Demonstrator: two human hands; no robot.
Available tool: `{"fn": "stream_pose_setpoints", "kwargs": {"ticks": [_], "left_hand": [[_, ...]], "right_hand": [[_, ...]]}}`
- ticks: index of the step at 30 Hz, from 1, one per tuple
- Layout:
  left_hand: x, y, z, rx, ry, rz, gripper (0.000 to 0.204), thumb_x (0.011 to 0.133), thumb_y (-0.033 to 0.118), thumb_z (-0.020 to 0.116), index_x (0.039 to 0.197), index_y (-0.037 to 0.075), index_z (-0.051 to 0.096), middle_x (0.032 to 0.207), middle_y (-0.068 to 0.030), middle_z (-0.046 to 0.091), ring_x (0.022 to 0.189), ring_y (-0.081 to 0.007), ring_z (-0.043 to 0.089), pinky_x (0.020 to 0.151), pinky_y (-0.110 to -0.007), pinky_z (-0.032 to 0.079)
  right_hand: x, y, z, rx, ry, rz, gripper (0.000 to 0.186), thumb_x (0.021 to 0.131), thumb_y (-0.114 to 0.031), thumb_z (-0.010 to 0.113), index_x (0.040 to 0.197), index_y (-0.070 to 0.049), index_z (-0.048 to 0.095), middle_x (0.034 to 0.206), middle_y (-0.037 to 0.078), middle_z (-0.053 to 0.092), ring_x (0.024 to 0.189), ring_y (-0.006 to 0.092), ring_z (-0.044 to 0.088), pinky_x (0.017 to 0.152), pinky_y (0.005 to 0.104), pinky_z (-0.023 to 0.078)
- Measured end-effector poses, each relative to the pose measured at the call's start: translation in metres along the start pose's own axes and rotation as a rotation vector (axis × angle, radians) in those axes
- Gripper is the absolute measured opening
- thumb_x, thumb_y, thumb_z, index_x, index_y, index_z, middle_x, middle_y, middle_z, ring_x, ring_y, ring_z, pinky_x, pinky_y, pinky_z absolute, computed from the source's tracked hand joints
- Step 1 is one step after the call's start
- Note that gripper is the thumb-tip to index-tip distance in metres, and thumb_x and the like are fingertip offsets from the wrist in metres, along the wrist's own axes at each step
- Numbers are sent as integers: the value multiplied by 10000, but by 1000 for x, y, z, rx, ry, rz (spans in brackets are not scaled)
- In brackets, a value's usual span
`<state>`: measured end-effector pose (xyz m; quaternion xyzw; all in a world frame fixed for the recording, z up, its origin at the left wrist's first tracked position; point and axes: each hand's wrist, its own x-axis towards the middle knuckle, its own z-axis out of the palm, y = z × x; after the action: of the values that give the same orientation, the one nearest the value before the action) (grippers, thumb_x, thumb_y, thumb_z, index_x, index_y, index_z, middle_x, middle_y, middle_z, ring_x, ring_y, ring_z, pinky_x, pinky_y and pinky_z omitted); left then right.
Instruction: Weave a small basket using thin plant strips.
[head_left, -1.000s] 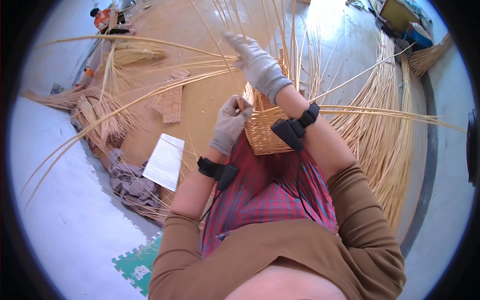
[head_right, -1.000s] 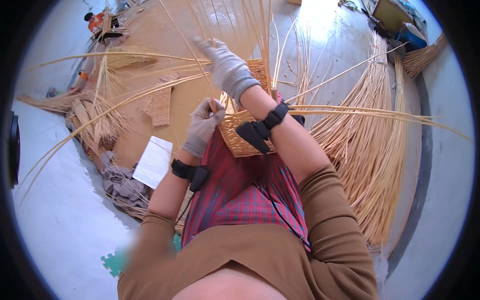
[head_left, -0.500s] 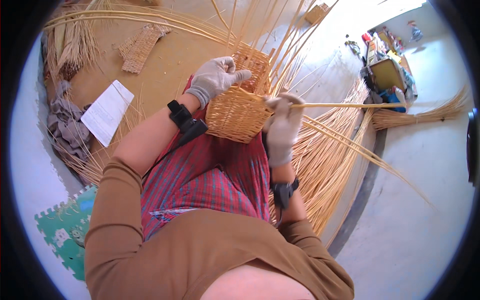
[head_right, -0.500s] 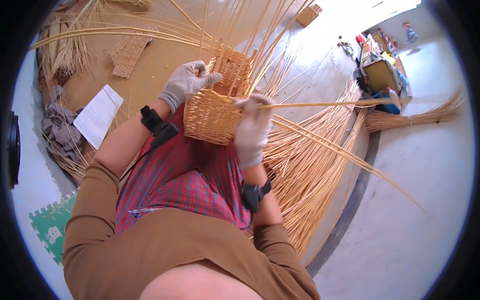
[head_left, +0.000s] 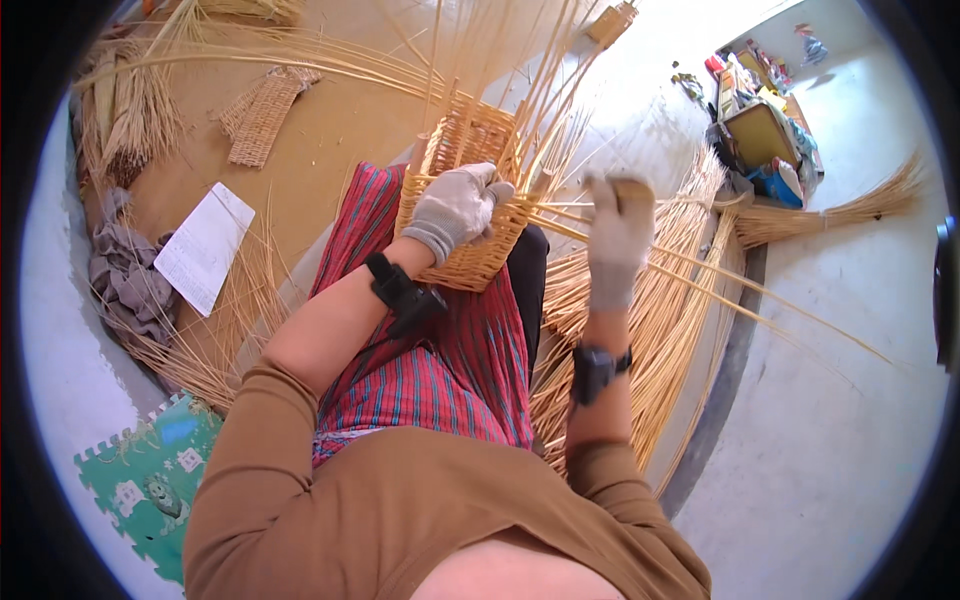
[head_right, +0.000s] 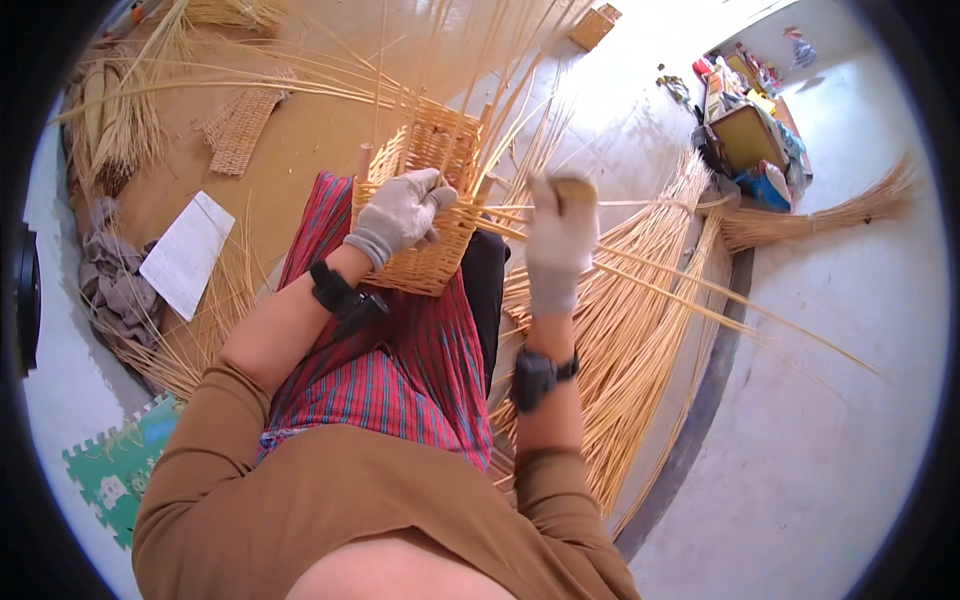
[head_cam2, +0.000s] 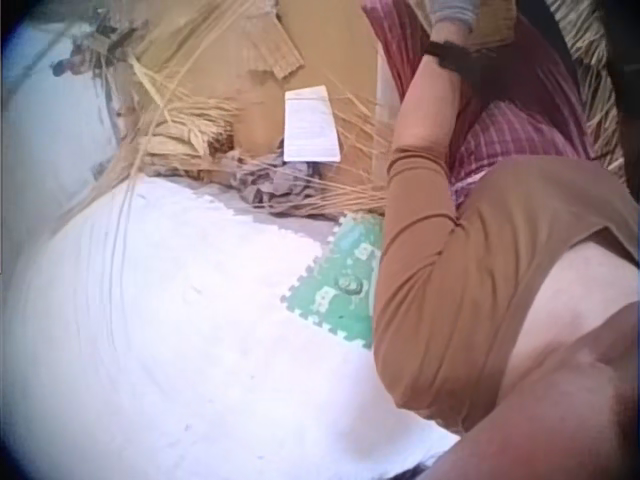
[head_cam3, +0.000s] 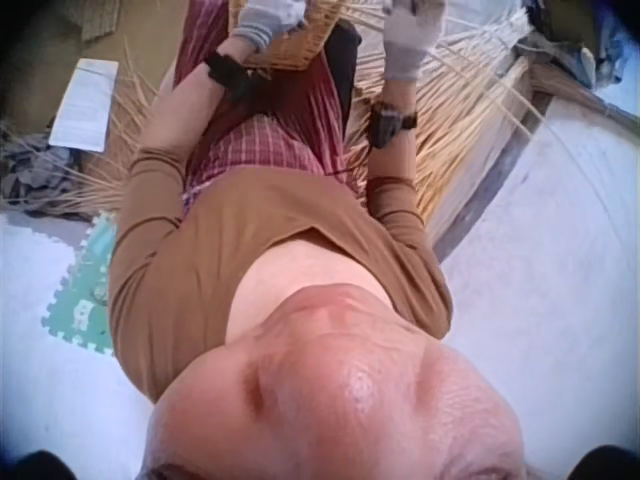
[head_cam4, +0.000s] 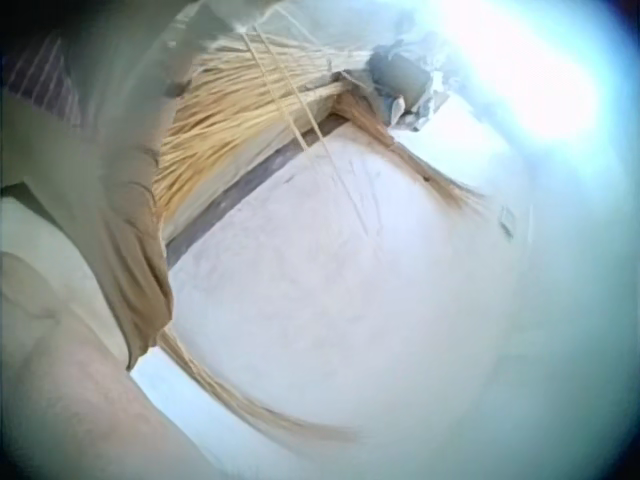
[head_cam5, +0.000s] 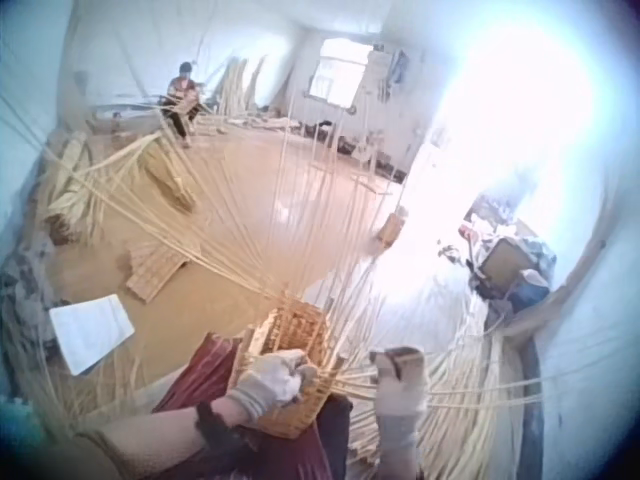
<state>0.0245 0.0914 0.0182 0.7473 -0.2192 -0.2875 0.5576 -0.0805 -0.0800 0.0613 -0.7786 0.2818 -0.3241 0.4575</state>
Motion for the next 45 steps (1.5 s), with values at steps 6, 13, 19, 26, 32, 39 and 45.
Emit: {"fn": "stream_pose_setpoints", "kwargs": {"ticks": [6,13,19,26,32,39,45], "left_hand": [[-6,-9,6,-75,150,26,330,1074,327,641,907,42,644,638,-39,598,519,-121,675,453,-291,527],[-16,-17,-11,-193,-30,99,226,1066,207,649,1216,37,640,869,-29,695,637,-106,696,545,-284,563],[-31,-26,-3,704,513,786,665,944,308,755,1539,161,497,1300,-75,694,1144,-278,697,1096,-552,440],[-18,-39,3,995,322,755,849,861,307,759,1632,244,410,1347,2,668,1198,-234,636,1165,-546,307],[-16,-48,9,1201,431,786,826,904,281,669,1659,247,337,1029,9,569,950,-165,581,994,-409,448],[-19,-50,14,839,468,776,671,1034,298,614,1625,126,348,1112,-38,642,1101,-185,626,1056,-357,495],[-34,-41,-38,-726,342,429,302,1114,298,542,1251,49,645,991,-94,738,1005,-185,728,818,-338,605]], "right_hand": [[71,-64,26,431,-204,42,291,1035,-112,583,1318,-53,550,978,104,708,893,204,706,887,353,596],[21,45,-8,236,140,-74,180,1135,-166,431,1258,-48,488,819,45,555,718,142,631,729,345,643],[38,67,-10,477,112,-61,198,1147,-202,449,1275,-66,518,782,27,547,675,124,622,755,370,663],[30,34,-22,514,-36,-129,267,1151,-249,454,1320,-59,536,704,-15,477,601,80,504,675,322,604],[-63,-36,22,435,-148,-450,293,1045,-97,560,1323,-18,603,842,36,616,748,160,569,743,350,532],[-71,-18,68,592,-588,-385,352,1021,-114,655,1365,-43,647,1212,83,693,1032,177,669,915,365,554],[9,-3,28,-302,-525,-169,470,925,-347,801,1220,-9,661,1006,98,673,865,212,643,804,360,542]]}}
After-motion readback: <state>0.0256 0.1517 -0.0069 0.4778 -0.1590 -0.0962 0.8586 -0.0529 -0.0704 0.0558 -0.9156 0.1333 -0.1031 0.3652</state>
